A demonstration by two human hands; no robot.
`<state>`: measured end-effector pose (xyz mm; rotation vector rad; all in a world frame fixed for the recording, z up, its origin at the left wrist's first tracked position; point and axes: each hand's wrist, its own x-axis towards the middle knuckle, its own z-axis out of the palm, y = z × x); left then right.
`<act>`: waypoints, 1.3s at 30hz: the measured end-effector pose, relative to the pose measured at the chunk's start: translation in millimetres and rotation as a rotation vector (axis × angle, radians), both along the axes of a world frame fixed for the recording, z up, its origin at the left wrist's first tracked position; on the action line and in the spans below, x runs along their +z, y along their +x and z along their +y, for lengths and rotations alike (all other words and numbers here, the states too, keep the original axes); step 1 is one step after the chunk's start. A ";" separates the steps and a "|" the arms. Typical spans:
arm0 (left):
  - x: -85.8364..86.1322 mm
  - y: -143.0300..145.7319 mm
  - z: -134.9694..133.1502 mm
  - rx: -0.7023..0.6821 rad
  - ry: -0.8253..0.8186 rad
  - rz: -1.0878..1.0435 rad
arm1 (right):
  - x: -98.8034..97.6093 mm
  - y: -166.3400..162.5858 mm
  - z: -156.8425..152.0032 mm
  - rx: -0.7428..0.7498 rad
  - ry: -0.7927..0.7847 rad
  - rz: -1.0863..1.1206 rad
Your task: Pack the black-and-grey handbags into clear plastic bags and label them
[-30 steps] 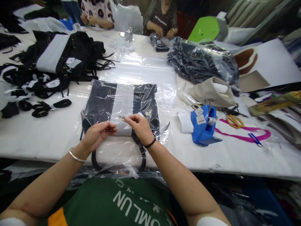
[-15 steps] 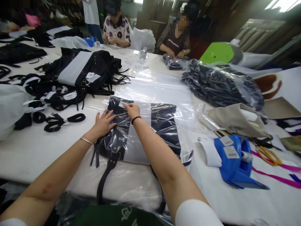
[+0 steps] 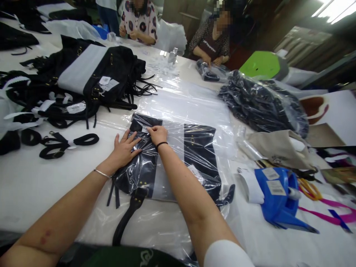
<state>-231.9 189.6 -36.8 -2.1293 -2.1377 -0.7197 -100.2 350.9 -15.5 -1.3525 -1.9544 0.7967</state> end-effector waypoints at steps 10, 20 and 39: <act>-0.4 1.0 1.6 0.000 -0.013 0.003 | -8.4 -15.3 -27.9 -0.140 0.219 -0.212; -7.5 1.7 3.3 0.066 0.006 -0.046 | -13.2 2.8 -58.2 0.231 0.387 -0.437; -16.2 -42.1 -30.6 0.409 0.041 -0.533 | 0.0 219.3 -152.6 0.040 0.195 -0.521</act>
